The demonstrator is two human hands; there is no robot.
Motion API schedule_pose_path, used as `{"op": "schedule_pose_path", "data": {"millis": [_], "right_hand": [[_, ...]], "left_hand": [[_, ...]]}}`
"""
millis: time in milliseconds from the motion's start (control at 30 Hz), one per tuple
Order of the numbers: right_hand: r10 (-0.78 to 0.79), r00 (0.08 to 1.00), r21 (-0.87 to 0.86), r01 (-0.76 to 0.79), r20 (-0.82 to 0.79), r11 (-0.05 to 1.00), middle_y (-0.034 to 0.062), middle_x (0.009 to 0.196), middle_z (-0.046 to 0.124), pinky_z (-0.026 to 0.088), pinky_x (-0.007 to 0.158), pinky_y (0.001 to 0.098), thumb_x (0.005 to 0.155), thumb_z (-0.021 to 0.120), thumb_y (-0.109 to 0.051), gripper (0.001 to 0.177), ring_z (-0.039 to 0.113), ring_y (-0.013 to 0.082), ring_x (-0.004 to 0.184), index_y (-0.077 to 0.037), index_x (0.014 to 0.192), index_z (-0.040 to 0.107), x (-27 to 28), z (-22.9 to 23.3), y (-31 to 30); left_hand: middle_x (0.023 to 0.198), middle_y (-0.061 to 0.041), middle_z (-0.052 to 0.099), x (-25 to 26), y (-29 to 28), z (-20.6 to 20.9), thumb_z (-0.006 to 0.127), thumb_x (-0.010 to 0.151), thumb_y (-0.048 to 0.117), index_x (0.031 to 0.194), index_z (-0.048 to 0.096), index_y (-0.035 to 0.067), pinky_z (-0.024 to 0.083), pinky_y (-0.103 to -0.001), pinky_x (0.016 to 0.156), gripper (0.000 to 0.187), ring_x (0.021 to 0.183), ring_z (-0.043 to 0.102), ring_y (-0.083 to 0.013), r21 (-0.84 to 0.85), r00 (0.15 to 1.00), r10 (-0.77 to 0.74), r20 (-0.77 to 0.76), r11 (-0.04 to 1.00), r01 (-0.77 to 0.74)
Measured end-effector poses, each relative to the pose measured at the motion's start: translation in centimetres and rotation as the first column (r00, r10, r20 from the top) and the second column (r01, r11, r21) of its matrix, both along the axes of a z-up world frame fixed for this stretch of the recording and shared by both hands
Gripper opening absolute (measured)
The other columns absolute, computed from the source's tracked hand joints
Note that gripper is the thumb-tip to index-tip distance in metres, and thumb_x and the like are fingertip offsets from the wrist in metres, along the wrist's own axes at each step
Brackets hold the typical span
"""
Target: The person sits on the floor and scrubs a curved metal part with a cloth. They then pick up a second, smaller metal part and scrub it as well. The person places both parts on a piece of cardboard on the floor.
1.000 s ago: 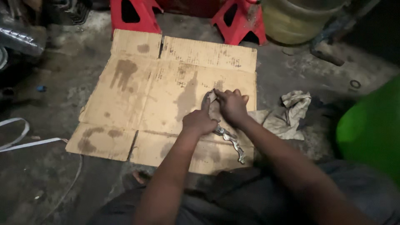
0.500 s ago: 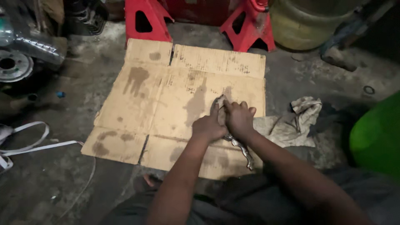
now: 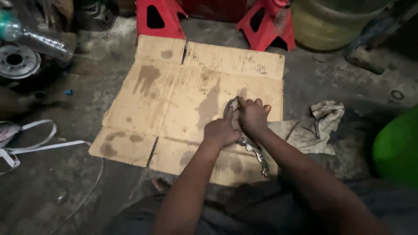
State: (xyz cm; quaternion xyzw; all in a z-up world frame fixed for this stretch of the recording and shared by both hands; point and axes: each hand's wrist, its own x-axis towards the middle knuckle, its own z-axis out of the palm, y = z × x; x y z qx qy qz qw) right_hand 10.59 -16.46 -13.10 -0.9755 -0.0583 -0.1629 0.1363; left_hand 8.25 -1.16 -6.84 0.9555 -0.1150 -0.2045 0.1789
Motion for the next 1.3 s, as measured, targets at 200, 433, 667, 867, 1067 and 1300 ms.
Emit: {"op": "schedule_pose_path", "data": {"millis": [200, 433, 667, 867, 1067, 1300], "right_hand": [[-0.009, 1.000, -0.009, 0.009, -0.024, 1.000, 0.0038, 0.095, 0.071, 0.033, 0.080, 0.0536, 0.084, 0.059, -0.013, 0.046, 0.059, 0.0302, 0.099, -0.022, 0.127, 0.072, 0.0, 0.0, -0.5], [-0.031, 0.998, 0.087, 0.036, -0.056, 0.996, 0.0058, 0.093, 0.072, 0.031, 0.079, 0.0550, 0.086, 0.058, -0.013, 0.044, 0.059, 0.0317, 0.096, -0.021, 0.127, 0.071, -0.4, 0.3, -0.1], [-0.047, 0.998, 0.092, 0.051, -0.043, 0.994, 0.0078, 0.099, 0.074, 0.031, 0.081, 0.0539, 0.085, 0.059, -0.010, 0.050, 0.059, 0.0335, 0.099, -0.017, 0.133, 0.069, -1.0, 0.6, 0.6], [-0.038, 0.998, 0.077, 0.042, -0.057, 0.996, 0.0098, 0.096, 0.077, 0.038, 0.079, 0.0580, 0.086, 0.062, -0.014, 0.040, 0.064, 0.0344, 0.092, -0.016, 0.125, 0.071, 0.8, -1.9, -0.8], [0.471, 0.763, 0.889, 0.305, -0.442, 0.341, 0.0070, 0.075, 0.061, 0.043, 0.054, 0.0344, 0.103, 0.056, -0.021, 0.023, 0.052, 0.0176, 0.060, -0.001, 0.101, 0.069, 6.3, -0.8, -7.1], [0.683, 0.603, 0.905, 0.358, -0.411, 0.228, 0.0030, 0.073, 0.056, 0.042, 0.056, 0.0307, 0.102, 0.055, -0.017, 0.016, 0.049, 0.0126, 0.058, -0.004, 0.104, 0.065, 4.3, 5.7, -5.9]], "left_hand": [[0.113, -0.019, 0.073, 0.3, -0.5, 0.4, 0.063, 0.078, 0.041, 0.165, 0.012, 0.019, 0.057, -0.047, 0.088, 0.104, 0.102, 0.072, -0.0348, -0.007, 0.999, -0.001, -0.039, 1.000, 0.001], [0.111, -0.020, 0.073, 0.0, 0.0, 0.9, 0.064, 0.078, 0.043, 0.166, 0.010, 0.020, 0.056, -0.046, 0.088, 0.106, 0.101, 0.072, -0.0360, -0.024, 0.999, 0.012, -0.045, 1.000, -0.014], [0.110, -0.019, 0.076, 0.3, 0.0, -0.3, 0.063, 0.078, 0.043, 0.167, 0.009, 0.021, 0.059, -0.046, 0.086, 0.105, 0.098, 0.075, -0.0353, -0.020, 1.000, -0.001, -0.027, 1.000, 0.001], [0.111, -0.020, 0.074, 0.0, 0.1, 0.8, 0.065, 0.078, 0.044, 0.169, 0.004, 0.021, 0.057, -0.045, 0.088, 0.112, 0.098, 0.073, -0.0362, -0.067, 1.000, 0.021, -0.012, 0.998, -0.021], [0.112, -0.014, 0.075, 1.4, -0.2, 0.9, 0.059, 0.090, 0.050, 0.146, 0.056, 0.020, 0.055, -0.048, 0.090, 0.063, 0.106, 0.071, -0.0334, -0.041, 0.994, 0.103, 0.033, 0.994, -0.101], [0.105, -0.018, 0.077, 5.2, 0.7, 0.3, 0.070, 0.080, 0.051, 0.109, 0.076, 0.011, 0.057, -0.041, 0.089, 0.049, 0.100, 0.074, -0.0313, -0.556, 0.947, 0.303, 0.107, 0.808, -0.196]]}}
